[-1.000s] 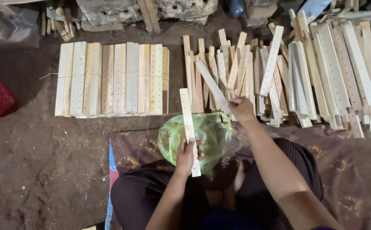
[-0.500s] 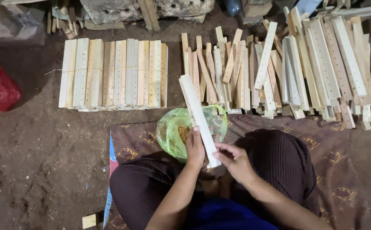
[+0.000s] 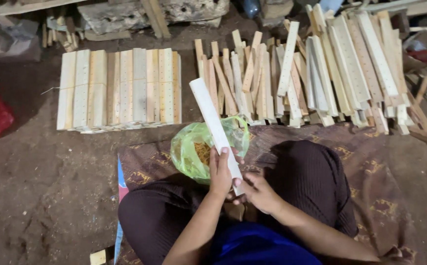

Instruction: The person is threading string through holes in wooden slats to tie them together into organized bundles.

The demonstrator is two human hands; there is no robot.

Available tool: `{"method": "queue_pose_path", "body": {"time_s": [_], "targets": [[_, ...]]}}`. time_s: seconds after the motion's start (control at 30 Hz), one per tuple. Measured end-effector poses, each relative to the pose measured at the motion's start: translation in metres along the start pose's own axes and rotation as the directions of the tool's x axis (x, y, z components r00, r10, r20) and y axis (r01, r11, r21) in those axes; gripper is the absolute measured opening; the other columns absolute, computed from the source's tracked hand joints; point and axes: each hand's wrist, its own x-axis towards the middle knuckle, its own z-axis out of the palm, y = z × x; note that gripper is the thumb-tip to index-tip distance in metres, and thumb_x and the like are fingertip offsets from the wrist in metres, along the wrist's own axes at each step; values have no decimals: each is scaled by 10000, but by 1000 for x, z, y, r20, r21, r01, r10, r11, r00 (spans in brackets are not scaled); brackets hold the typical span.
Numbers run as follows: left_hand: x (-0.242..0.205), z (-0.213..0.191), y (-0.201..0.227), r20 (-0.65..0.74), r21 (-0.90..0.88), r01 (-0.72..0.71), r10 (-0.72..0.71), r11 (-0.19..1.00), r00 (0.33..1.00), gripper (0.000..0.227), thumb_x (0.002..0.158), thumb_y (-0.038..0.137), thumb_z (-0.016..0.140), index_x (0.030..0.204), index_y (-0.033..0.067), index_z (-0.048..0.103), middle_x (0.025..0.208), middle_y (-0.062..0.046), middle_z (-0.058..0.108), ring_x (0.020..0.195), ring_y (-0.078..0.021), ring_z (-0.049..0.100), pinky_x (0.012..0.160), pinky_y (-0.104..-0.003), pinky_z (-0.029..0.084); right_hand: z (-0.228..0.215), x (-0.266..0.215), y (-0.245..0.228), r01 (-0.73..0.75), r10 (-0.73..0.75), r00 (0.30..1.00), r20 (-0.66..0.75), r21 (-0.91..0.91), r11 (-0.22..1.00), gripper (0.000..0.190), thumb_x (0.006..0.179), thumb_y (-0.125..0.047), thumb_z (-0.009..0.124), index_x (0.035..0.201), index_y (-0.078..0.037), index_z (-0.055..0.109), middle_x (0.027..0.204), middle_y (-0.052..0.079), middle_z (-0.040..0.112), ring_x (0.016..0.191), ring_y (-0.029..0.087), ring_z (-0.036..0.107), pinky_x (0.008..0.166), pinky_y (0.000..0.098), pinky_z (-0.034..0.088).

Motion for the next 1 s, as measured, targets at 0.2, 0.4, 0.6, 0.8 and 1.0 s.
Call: {"method": "queue_pose_path", "body": {"time_s": [0.2, 0.4, 0.6, 0.8, 1.0], "targets": [[3, 9, -4, -123, 97, 154, -142, 983, 982, 347, 937, 226, 756, 1108, 22, 535, 608, -94, 633, 461, -221, 646, 451, -313, 606, -22, 7, -9, 399, -391, 910, 140, -560, 726, 247, 853, -184, 820, 716, -38, 675, 493, 41, 574, 451, 114, 509, 367, 278, 399], [1, 25, 18, -227, 78, 224, -202, 971, 953, 227, 852, 109, 678, 999, 34, 523, 511, -96, 505, 405, -195, 528, 362, -321, 450, -73, 52, -49, 503, -569, 819, 74, -570, 650, 181, 876, -140, 664, 821, 30, 697, 613, 198, 654, 611, 233, 580, 595, 374, 491], [4, 4, -7, -199, 187, 226, -189, 956, 962, 267, 887, 163, 674, 1053, -4, 548, 483, -95, 523, 373, -202, 543, 361, -331, 439, -251, 201, -44, 14, -908, 383, -170, -982, 190, 273, 899, -339, 821, 1037, -110, 766, 828, 72, 729, 789, 291, 724, 722, 379, 555], [6, 11, 11, -201, 210, 266, -224, 941, 954, 236, 880, 157, 661, 1017, -4, 555, 483, -101, 527, 399, -223, 569, 398, -336, 444, -224, 208, -120, -565, -451, 674, -585, -801, 196, 1027, 815, -690, 668, 1655, -302, 224, 1590, 77, 358, 1305, 403, 456, 1003, 569, 408], [12, 6, 7, -208, 217, 258, -214, 941, 954, 181, 874, 148, 678, 894, 11, 561, 457, -126, 526, 371, -230, 554, 394, -322, 446, -214, 216, -108, -170, -616, 603, -507, -836, 522, 734, 759, -306, 800, 1462, -254, 597, 1207, 171, 720, 1095, 419, 677, 937, 509, 533]]}}
